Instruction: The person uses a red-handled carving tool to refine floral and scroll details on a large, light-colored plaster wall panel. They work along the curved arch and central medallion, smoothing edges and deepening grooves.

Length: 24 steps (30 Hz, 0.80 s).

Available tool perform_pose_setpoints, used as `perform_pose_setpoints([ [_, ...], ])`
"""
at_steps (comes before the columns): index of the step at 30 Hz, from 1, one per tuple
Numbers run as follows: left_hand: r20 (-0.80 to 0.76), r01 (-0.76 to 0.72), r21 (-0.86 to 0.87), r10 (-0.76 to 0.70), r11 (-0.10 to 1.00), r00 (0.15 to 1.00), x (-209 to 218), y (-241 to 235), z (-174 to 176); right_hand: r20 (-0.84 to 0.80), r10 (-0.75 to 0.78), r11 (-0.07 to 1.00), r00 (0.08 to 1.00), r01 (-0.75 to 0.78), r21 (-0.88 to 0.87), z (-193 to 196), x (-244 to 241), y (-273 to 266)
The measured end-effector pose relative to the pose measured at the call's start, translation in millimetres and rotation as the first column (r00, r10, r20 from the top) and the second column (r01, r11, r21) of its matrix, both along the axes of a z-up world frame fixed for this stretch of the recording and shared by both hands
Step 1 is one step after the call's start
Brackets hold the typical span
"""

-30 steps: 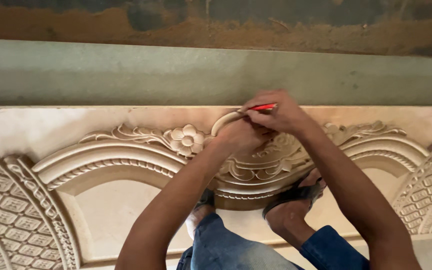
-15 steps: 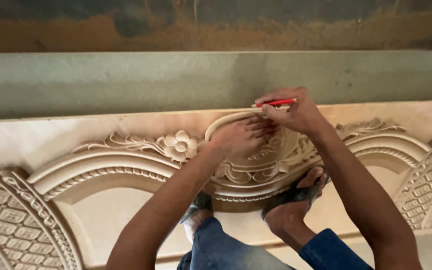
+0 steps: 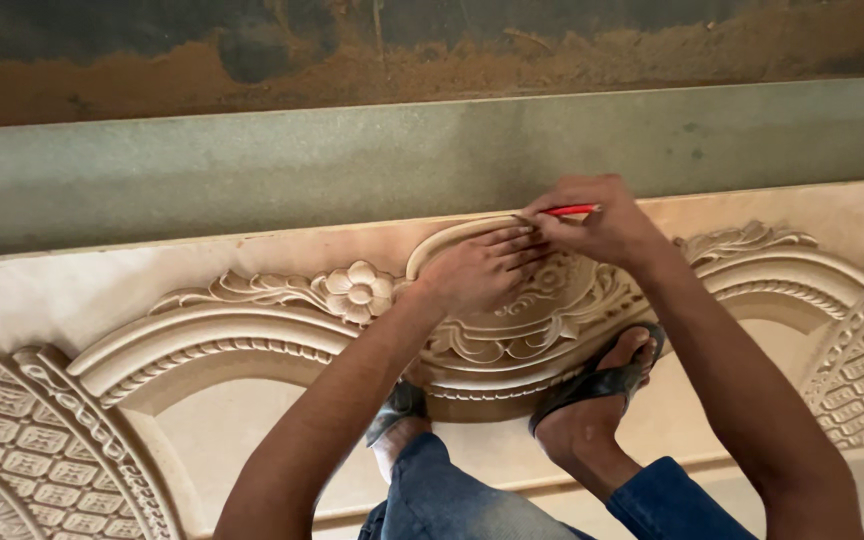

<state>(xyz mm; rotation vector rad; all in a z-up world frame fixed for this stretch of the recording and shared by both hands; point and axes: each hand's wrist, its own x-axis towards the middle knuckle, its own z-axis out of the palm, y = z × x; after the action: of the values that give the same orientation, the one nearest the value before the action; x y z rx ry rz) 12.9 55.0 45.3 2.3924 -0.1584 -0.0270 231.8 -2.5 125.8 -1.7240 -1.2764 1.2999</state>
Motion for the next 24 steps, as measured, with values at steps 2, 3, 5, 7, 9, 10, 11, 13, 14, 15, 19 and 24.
perform_pose_setpoints([
  [2,-0.037,0.013,-0.019,-0.014,1.000,0.999,1,3,2,0.002,0.000,1.000,1.000,0.000,0.011,-2,-7,3],
  [3,-0.072,0.023,-0.029,-0.025,0.999,0.997,1,3,3,-0.007,-0.003,1.000,1.000,0.003,0.007,-4,-12,4],
  [5,-0.097,0.033,-0.026,-0.035,0.999,0.995,-1,3,3,-0.004,0.001,1.000,1.000,-0.001,-0.019,-6,-16,5],
  [7,-0.077,0.036,0.005,-0.035,0.999,0.996,-1,2,2,0.020,0.016,0.998,1.000,-0.014,-0.061,-7,-14,3],
  [9,-0.034,0.006,-0.012,-0.007,1.000,0.999,0,2,0,-0.025,-0.027,0.997,0.999,0.025,-0.070,-4,-4,-5],
  [10,-0.012,-0.006,-0.023,0.006,1.000,1.000,0,1,-1,-0.045,-0.051,0.996,0.998,0.047,-0.078,-2,1,-11],
  [11,-0.002,-0.008,-0.024,0.008,1.000,1.000,0,1,-2,-0.047,-0.060,0.997,0.997,0.057,-0.051,-1,5,-14],
  [13,0.016,-0.015,-0.026,0.016,1.000,1.000,-1,1,-3,-0.052,-0.076,0.997,0.996,0.077,0.005,-1,9,-18],
  [14,0.006,-0.001,-0.009,0.001,1.000,1.000,-1,2,-3,-0.025,-0.070,0.997,0.997,0.070,-0.014,-3,8,-17],
  [15,-0.004,0.015,0.007,-0.014,1.000,1.000,-1,1,-2,0.003,-0.065,0.997,0.998,0.065,-0.034,-6,6,-15],
  [19,-0.120,0.052,-0.004,-0.053,0.999,0.991,0,3,2,-0.017,0.033,0.999,0.999,-0.033,-0.011,-19,-13,2],
  [24,-0.053,-0.001,-0.014,0.000,1.000,0.999,0,3,4,-0.066,0.022,0.999,0.998,-0.025,-0.048,-16,-9,6],
])
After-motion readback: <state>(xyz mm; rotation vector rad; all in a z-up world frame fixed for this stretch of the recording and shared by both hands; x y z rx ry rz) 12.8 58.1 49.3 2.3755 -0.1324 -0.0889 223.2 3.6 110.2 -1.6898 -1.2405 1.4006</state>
